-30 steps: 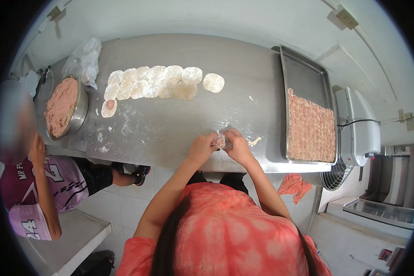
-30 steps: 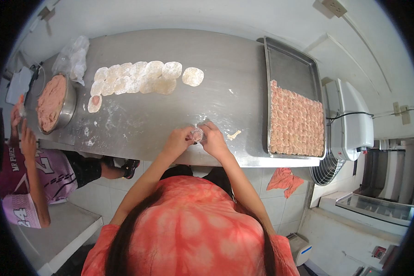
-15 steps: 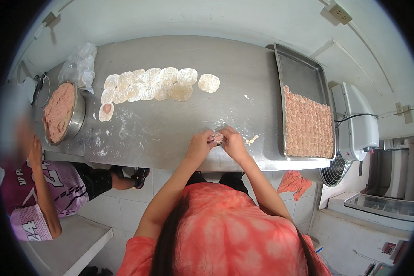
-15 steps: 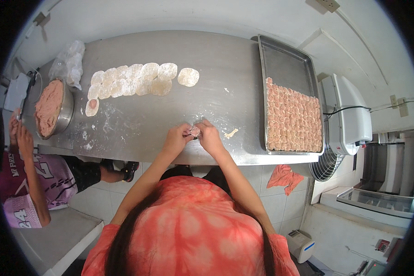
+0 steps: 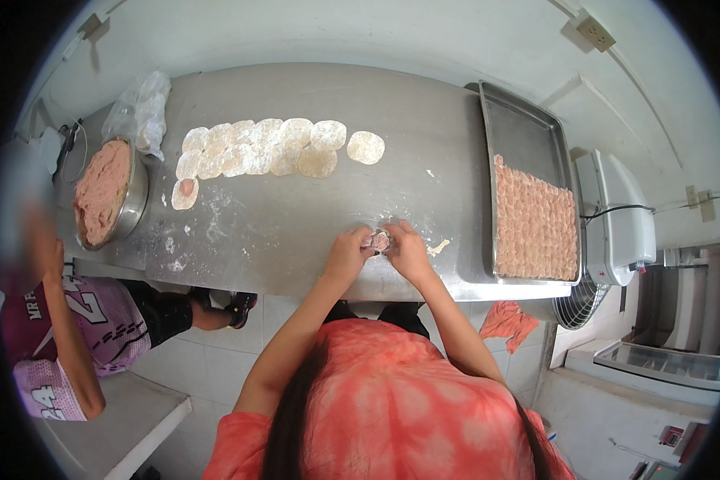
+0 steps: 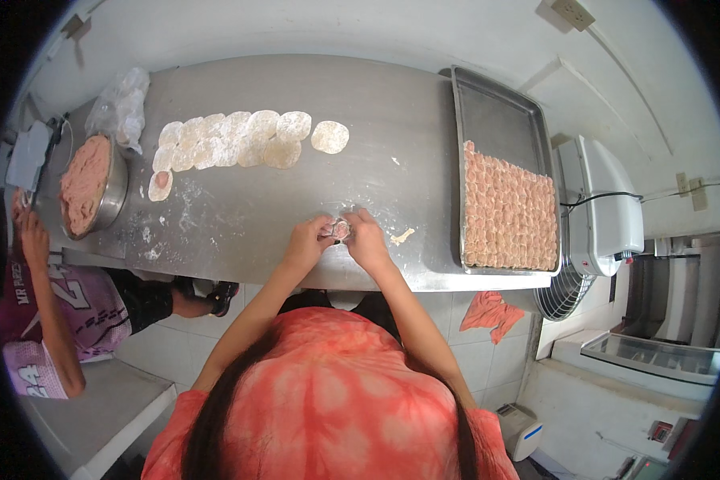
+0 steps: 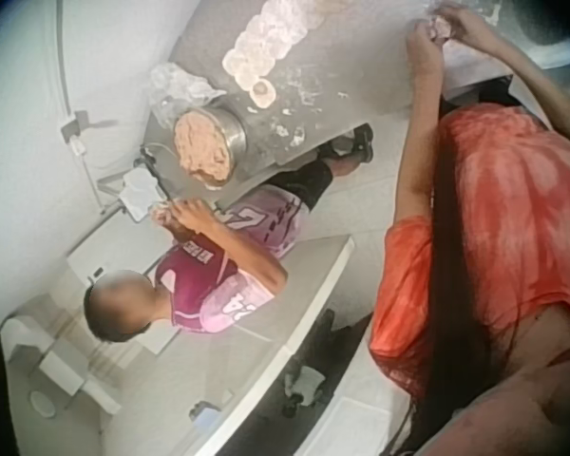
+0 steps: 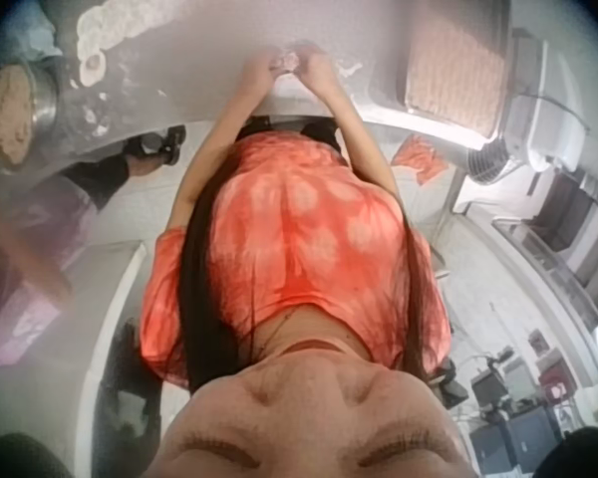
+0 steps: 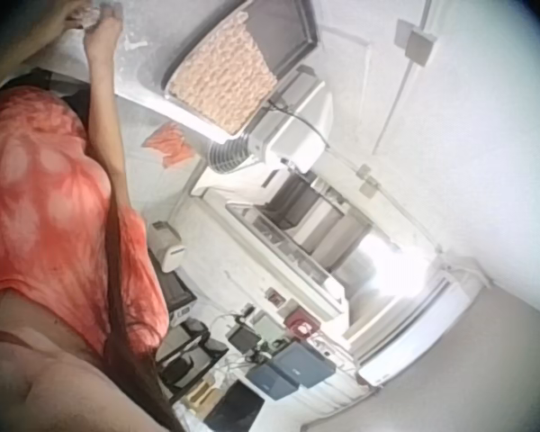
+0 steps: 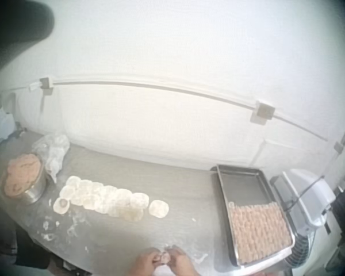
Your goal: The person assembles dumplings by placing a portion of pink filling onto a round dough wrapper, folding the wrapper over the filling, and pinching the edges to seal it. The finished dumplings are placed in a metal tray. Other people are also working at the table, preparing dough and filling.
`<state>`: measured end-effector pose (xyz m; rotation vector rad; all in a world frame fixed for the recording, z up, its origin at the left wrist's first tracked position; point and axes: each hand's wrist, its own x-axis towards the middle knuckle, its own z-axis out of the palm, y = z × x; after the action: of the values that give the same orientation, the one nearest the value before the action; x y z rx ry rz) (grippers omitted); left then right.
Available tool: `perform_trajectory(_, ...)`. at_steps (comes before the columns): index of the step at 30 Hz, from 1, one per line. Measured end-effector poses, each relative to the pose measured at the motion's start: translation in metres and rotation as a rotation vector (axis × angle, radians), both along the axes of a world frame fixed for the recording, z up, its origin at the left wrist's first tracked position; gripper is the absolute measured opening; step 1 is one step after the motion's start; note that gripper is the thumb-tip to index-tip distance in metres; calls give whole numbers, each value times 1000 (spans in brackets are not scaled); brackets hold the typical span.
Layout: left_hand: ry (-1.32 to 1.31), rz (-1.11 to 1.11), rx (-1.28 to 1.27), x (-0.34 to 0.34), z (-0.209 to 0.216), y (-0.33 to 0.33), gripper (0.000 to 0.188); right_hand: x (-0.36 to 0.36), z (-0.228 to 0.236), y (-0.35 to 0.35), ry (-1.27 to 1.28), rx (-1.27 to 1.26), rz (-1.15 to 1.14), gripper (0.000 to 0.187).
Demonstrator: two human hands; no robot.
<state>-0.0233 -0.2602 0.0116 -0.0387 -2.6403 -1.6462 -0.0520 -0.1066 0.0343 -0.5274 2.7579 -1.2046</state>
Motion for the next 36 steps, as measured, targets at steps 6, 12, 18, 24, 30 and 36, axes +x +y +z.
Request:
perform_trajectory(6, 5, -36, -61, 0, -4, -1, 30, 4, 3, -1, 40, -33, 30, 31)
perform_trajectory(12, 55, -78, -137, 2, -4, 4, 29, 9, 1, 1, -29, -16, -27, 30)
perform_trajectory(18, 110, -57, -181, 8, 6, 6, 31, 0, 0, 11, 6, -20, 34, 31)
perform_trajectory(24, -22, -187, -141, -2, 8, 3, 30, -4, -8, 15, -78, 2, 28, 35)
perform_trajectory(30, 46, -101, -103, -2, 2, 8, 28, 3, 3, 9, -19, 57, -38, 37)
perform_trajectory(36, 37, -33, -111, -5, 2, 13, 26, -3, 0, 7, 86, 31, -15, 39)
